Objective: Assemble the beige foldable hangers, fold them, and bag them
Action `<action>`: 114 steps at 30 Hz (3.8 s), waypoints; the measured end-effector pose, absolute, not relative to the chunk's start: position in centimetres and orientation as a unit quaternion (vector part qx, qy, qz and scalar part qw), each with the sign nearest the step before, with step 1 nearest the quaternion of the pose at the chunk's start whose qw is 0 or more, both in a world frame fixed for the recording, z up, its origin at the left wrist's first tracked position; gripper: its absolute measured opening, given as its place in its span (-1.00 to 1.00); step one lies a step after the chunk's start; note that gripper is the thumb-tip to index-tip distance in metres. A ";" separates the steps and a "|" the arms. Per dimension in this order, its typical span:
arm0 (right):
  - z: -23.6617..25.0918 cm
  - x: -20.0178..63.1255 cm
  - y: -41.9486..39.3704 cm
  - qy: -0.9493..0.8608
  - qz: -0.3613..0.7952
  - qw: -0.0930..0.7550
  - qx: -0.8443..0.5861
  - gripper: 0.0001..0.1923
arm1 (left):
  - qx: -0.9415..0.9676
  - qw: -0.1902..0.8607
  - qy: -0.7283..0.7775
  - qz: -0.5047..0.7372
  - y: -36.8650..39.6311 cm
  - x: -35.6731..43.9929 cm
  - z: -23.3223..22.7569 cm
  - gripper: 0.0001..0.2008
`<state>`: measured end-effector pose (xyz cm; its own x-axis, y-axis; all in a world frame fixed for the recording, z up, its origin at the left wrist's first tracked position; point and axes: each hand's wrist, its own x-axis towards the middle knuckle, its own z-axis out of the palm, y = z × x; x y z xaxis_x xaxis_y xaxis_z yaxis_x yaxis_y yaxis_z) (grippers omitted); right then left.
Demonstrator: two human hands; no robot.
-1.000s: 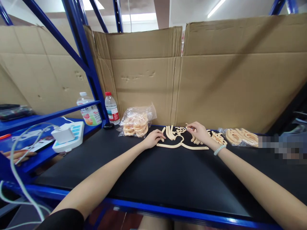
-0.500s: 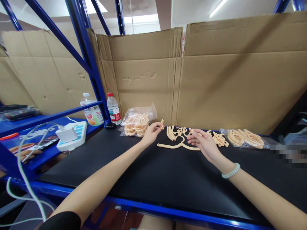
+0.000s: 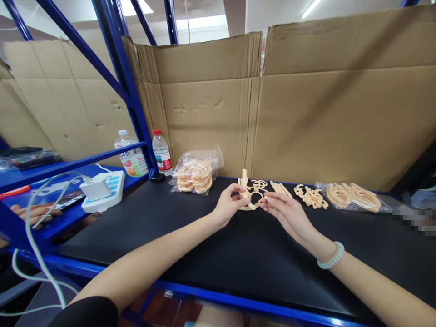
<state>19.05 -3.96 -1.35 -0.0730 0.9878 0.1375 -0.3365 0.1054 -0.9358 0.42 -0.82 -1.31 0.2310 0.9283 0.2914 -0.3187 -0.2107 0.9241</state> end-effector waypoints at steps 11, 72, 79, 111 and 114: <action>-2.0 18.6 -4.1 -0.446 0.565 0.597 -0.354 -0.64 | 0.507 0.609 0.271 0.547 -1.9 1.6 -3.1 -0.65; -2.7 17.7 -4.4 -0.486 0.543 0.525 -0.439 -0.56 | 0.610 0.488 0.340 0.523 -3.1 2.0 -3.3 -0.78; -3.0 17.4 -4.3 -0.505 0.512 0.531 -0.448 -0.66 | 0.609 0.496 0.337 0.519 -3.1 2.0 -3.3 -0.76; -3.3 16.7 -4.4 -0.531 0.442 0.560 -0.457 -0.77 | 0.560 0.526 0.368 0.523 -3.5 2.4 -3.2 -0.74; -3.5 16.7 -4.4 -0.535 0.433 0.568 -0.451 -0.79 | 0.548 0.538 0.367 0.525 -3.5 2.5 -3.3 -0.72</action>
